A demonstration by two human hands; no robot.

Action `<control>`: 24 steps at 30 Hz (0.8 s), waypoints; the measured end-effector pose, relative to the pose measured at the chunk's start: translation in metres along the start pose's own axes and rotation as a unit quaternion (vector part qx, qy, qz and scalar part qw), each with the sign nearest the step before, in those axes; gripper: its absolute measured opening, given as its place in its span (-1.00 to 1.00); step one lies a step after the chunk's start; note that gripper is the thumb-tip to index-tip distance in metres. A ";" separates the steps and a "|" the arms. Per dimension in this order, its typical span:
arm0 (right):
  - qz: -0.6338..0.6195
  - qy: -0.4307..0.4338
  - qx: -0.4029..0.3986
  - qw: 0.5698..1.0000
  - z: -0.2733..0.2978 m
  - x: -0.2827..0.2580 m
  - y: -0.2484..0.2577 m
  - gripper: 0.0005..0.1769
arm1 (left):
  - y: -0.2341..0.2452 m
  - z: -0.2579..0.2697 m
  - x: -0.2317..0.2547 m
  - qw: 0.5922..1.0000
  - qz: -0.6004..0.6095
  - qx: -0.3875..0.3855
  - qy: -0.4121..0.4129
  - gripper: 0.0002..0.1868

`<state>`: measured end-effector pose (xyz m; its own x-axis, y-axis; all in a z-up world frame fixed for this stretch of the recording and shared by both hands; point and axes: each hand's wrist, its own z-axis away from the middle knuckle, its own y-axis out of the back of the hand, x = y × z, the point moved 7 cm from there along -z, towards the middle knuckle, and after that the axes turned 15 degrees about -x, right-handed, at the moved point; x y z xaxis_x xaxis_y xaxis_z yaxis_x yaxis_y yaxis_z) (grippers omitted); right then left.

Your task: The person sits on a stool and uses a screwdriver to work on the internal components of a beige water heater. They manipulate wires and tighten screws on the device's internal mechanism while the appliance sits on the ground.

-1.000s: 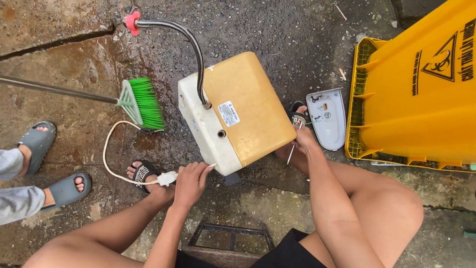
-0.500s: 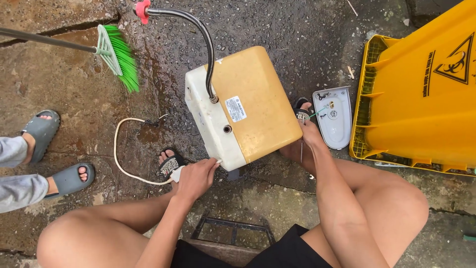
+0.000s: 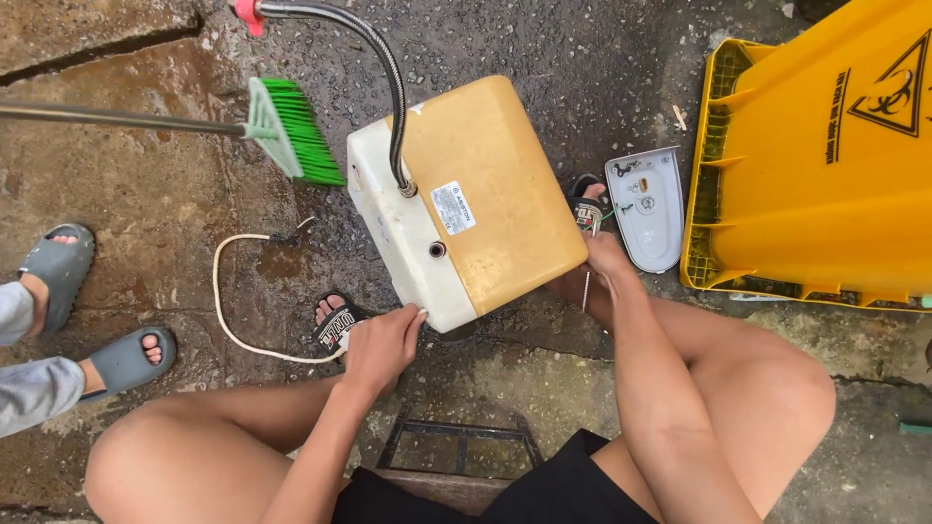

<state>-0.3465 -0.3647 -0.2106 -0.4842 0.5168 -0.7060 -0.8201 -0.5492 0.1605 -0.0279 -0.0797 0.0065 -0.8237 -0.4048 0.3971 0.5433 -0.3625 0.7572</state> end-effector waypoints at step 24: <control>0.020 0.060 0.099 0.993 0.053 -0.053 -0.015 -0.56 | 0.054 0.009 0.083 0.969 0.220 0.044 0.101 -0.10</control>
<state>-0.3246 -0.3489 -0.1395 -0.4882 0.4087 -0.7711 -0.8501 -0.4228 0.3141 -0.0684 -0.1251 0.0856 -0.4618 -0.6628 0.5895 0.8118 -0.0480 0.5820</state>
